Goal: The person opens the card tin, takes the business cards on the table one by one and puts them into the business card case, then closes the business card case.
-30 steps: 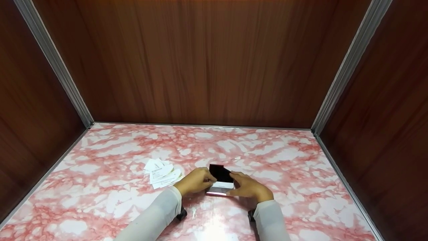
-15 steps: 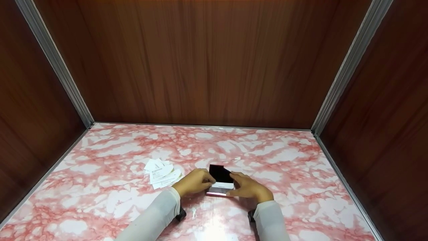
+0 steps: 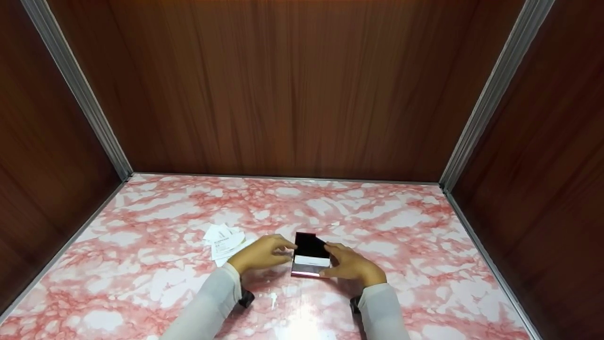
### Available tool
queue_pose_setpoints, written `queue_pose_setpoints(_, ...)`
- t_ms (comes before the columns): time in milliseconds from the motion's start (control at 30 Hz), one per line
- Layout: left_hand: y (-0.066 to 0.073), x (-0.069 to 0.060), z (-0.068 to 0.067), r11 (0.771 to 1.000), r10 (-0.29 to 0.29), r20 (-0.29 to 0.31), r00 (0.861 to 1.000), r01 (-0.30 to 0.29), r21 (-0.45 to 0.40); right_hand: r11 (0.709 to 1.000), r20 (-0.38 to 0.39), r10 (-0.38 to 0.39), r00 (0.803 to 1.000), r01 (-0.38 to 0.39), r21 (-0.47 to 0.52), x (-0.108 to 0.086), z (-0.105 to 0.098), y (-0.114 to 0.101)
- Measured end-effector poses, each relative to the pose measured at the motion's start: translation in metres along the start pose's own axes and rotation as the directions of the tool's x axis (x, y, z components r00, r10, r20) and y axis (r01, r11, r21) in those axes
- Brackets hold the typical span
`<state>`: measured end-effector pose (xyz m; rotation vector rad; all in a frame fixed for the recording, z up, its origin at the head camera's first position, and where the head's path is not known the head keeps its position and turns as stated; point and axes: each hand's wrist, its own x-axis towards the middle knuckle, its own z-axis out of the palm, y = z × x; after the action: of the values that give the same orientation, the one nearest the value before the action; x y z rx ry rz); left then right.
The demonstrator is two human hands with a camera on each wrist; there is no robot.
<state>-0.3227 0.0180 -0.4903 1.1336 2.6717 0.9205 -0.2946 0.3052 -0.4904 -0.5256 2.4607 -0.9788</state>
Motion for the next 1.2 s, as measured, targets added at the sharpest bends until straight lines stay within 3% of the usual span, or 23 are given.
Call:
queue_pose_setpoints(267,-0.015,-0.025,-0.030,0.997,-0.074,-0.106,0.992,0.070,-0.035,1.000,-0.009,-0.015,1.000,0.015,-0.005,0.000,0.000,0.003)
queue_pose_setpoints(600,-0.035,-0.052,-0.044,0.986,-0.169,-0.195,0.966,0.167,-0.027,0.999,-0.021,-0.031,0.999,0.030,-0.032,-0.001,0.002,0.001)
queue_pose_setpoints(833,-0.048,-0.067,-0.052,0.965,-0.231,-0.279,0.932,0.257,0.059,1.000,-0.014,-0.023,1.000,0.023,-0.010,-0.001,0.000,0.001)
queue_pose_setpoints(1067,-0.055,-0.081,-0.055,0.900,-0.393,-0.280,0.876,0.429,0.078,1.000,-0.015,-0.025,1.000,0.025,-0.008,-0.001,-0.001,0.002)
queue_pose_setpoints(1200,-0.060,-0.084,-0.055,0.879,-0.411,-0.294,0.863,0.460,0.122,0.999,-0.013,-0.038,0.999,0.038,-0.005,-0.001,-0.001,0.001)
